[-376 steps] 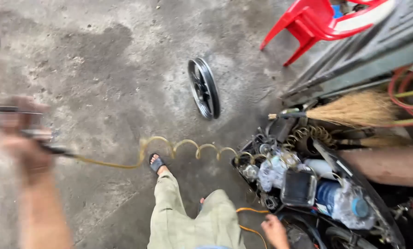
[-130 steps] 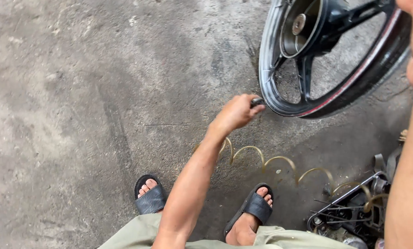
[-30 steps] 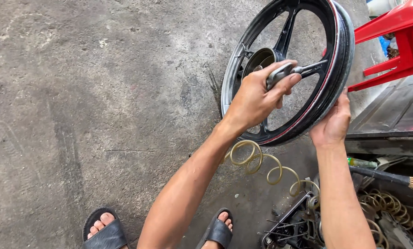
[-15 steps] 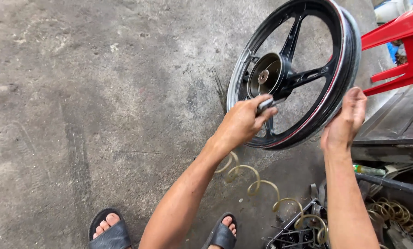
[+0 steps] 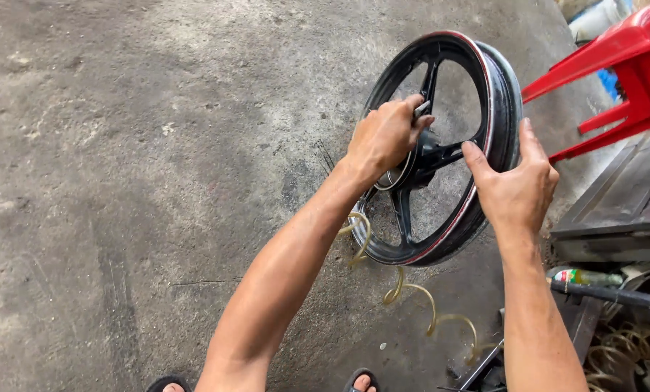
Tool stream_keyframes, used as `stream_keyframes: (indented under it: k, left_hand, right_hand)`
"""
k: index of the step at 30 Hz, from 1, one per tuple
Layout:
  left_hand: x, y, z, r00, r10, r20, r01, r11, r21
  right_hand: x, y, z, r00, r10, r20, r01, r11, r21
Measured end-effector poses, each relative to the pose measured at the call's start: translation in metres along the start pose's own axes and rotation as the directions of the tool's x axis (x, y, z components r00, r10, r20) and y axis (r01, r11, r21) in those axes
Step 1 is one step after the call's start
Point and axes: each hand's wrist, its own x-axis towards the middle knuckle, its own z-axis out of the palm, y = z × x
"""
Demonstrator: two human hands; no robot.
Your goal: The person uses a pneumatic air nozzle to blow air across the surface of a motorcycle wheel, rotating the wheel to access different areas. The person holds the wheel with one hand and directs the nozzle with the other, systematically cleaning the rim and spokes.
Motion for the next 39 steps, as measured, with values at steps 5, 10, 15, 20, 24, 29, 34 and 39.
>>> stream_keyframes:
  k: [5, 10, 15, 20, 24, 29, 34, 39]
  left_hand:
    - [0.033, -0.003, 0.024, 0.982, 0.143, -0.125, -0.123, 0.980, 0.158]
    - [0.025, 0.036, -0.008, 0.977, -0.052, 0.205, 0.012, 0.981, 0.195]
    - [0.023, 0.045, -0.008, 0.945, -0.119, 0.306, 0.056, 0.977, 0.206]
    - [0.019, 0.037, 0.001, 0.977, -0.015, 0.213, -0.054, 0.947, 0.315]
    - [0.041, 0.020, 0.005, 0.997, 0.003, 0.082, -0.028, 0.953, 0.302]
    - [0.049, 0.000, 0.021, 0.991, 0.100, -0.086, -0.085, 0.984, 0.159]
    - [0.046, -0.002, 0.009, 1.000, 0.001, 0.029, -0.008, 0.974, 0.229]
    - [0.044, -0.008, 0.015, 0.998, 0.052, -0.027, -0.046, 0.981, 0.191]
  right_hand:
    - [-0.004, 0.009, -0.002, 0.987, -0.156, -0.034, 0.154, 0.986, -0.058]
    - [-0.004, 0.014, -0.006, 0.971, -0.237, -0.040, 0.232, 0.967, -0.102]
    - [-0.006, 0.015, -0.008, 0.971, -0.241, -0.016, 0.238, 0.966, -0.106]
    - [-0.007, 0.015, -0.008, 0.970, -0.240, -0.033, 0.237, 0.968, -0.078]
    - [-0.012, 0.013, -0.010, 0.965, -0.258, -0.052, 0.251, 0.961, -0.118]
    - [-0.016, 0.014, -0.009, 0.956, -0.286, -0.059, 0.277, 0.952, -0.134]
    - [-0.019, 0.016, -0.007, 0.959, -0.277, -0.056, 0.268, 0.955, -0.128]
    - [-0.018, 0.016, -0.006, 0.960, -0.273, -0.059, 0.265, 0.957, -0.122]
